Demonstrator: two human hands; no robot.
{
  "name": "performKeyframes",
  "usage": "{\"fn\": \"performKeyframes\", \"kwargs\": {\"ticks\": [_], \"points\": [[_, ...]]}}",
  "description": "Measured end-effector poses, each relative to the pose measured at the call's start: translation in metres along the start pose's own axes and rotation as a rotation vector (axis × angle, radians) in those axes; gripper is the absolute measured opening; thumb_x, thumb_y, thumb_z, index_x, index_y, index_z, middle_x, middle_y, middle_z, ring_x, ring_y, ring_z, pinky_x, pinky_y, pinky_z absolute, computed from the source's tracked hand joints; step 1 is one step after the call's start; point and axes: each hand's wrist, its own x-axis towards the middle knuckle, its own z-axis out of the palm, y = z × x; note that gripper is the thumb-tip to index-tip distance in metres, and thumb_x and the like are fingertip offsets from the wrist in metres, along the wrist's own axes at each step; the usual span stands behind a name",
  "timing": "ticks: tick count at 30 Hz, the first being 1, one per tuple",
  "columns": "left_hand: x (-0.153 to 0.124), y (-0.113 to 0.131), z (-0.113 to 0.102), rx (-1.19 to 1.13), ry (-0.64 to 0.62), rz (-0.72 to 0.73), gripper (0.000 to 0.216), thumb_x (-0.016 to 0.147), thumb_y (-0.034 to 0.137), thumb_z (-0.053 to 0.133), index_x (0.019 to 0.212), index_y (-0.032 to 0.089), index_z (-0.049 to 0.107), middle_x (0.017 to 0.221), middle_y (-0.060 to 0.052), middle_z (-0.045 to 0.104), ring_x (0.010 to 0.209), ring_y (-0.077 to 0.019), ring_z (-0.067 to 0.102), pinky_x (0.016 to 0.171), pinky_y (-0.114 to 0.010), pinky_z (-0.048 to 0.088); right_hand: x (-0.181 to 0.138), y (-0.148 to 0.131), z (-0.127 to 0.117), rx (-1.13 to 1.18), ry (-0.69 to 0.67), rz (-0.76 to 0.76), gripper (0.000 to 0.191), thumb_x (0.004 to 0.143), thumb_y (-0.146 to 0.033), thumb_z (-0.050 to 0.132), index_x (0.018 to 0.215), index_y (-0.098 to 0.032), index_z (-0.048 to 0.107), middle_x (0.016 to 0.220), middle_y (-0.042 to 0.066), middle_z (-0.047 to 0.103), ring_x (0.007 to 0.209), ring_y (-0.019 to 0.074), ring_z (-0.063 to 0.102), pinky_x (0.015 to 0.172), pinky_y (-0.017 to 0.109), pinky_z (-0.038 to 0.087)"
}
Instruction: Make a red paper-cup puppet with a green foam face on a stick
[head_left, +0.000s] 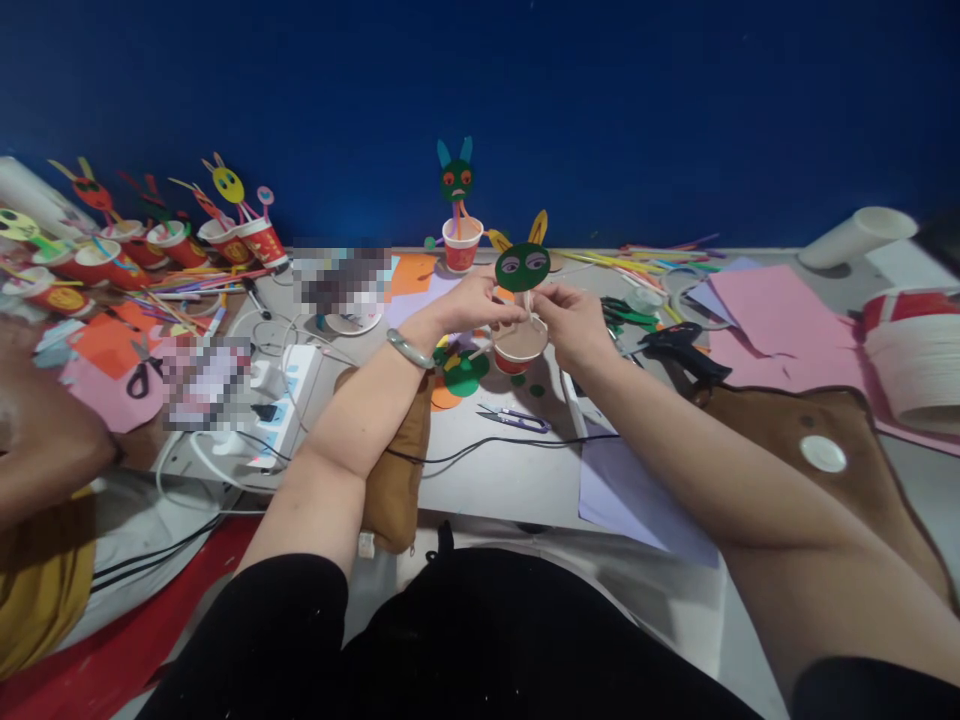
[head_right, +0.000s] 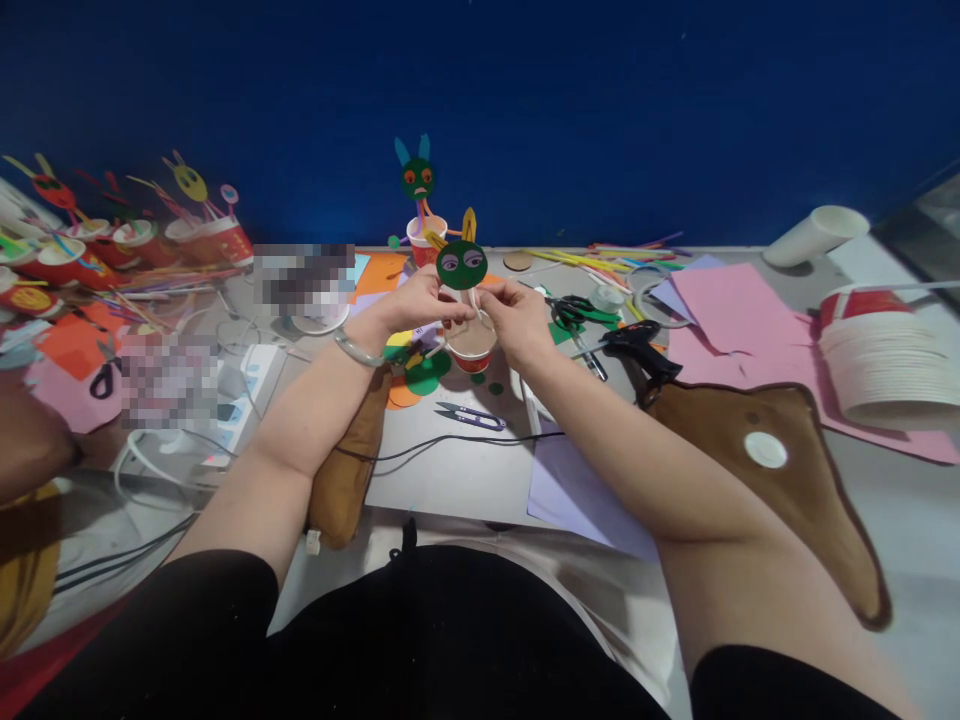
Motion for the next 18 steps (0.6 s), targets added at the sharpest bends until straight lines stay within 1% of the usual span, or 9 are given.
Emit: {"fn": "performKeyframes", "kwargs": {"ticks": [2, 6, 8, 11, 14, 18], "points": [[0.0, 0.0, -0.001, 0.003, -0.003, -0.016, 0.021, 0.083, 0.019, 0.09, 0.094, 0.017, 0.072, 0.074, 0.001, 0.072, 0.069, -0.0137, 0.072, 0.072, -0.029, 0.063, -0.003, 0.001, -0.005, 0.031, -0.046, -0.021, 0.049, 0.065, -0.062, 0.105, 0.074, -0.029, 0.07, 0.083, 0.002, 0.08, 0.085, 0.0262, 0.075, 0.082, 0.042, 0.066], [0.002, -0.004, -0.003, 0.013, -0.019, -0.014, 0.023, 0.083, 0.022, 0.091, 0.096, 0.016, 0.073, 0.078, -0.003, 0.074, 0.074, -0.0179, 0.075, 0.076, -0.034, 0.066, -0.006, 0.002, -0.019, 0.034, -0.094, -0.013, 0.046, 0.067, -0.056, 0.108, 0.076, -0.027, 0.073, 0.081, 0.001, 0.077, 0.085, 0.0245, 0.074, 0.086, 0.043, 0.066], [0.003, -0.006, -0.004, 0.025, -0.03, 0.001, 0.022, 0.084, 0.024, 0.091, 0.093, 0.017, 0.073, 0.078, -0.004, 0.074, 0.076, -0.0195, 0.076, 0.076, -0.036, 0.067, -0.006, 0.002, -0.025, -0.004, -0.084, -0.001, 0.043, 0.068, -0.052, 0.108, 0.076, -0.027, 0.074, 0.08, 0.001, 0.076, 0.084, 0.0236, 0.073, 0.086, 0.043, 0.065], [0.004, -0.008, -0.006, 0.046, -0.033, 0.02, 0.022, 0.084, 0.028, 0.092, 0.089, 0.018, 0.072, 0.077, -0.004, 0.073, 0.077, -0.0194, 0.076, 0.076, -0.034, 0.066, -0.009, 0.0, -0.029, -0.044, -0.064, -0.005, 0.038, 0.068, -0.049, 0.105, 0.074, -0.028, 0.074, 0.081, 0.001, 0.077, 0.085, 0.0237, 0.072, 0.086, 0.042, 0.065], [0.005, -0.01, -0.007, 0.057, -0.045, 0.032, 0.022, 0.084, 0.031, 0.091, 0.088, 0.019, 0.073, 0.079, -0.005, 0.073, 0.077, -0.0196, 0.075, 0.075, -0.034, 0.065, -0.015, -0.001, -0.03, -0.061, -0.071, -0.012, 0.036, 0.07, -0.05, 0.104, 0.074, -0.028, 0.076, 0.082, 0.002, 0.079, 0.085, 0.0242, 0.072, 0.086, 0.042, 0.065], [0.008, -0.015, -0.008, 0.083, -0.062, 0.049, 0.023, 0.086, 0.034, 0.089, 0.088, 0.018, 0.073, 0.08, -0.007, 0.074, 0.078, -0.0226, 0.076, 0.076, -0.039, 0.067, -0.021, 0.0, -0.034, -0.082, -0.073, -0.016, 0.035, 0.074, -0.051, 0.102, 0.077, -0.027, 0.076, 0.081, 0.002, 0.077, 0.08, 0.0223, 0.069, 0.082, 0.041, 0.062]]}}
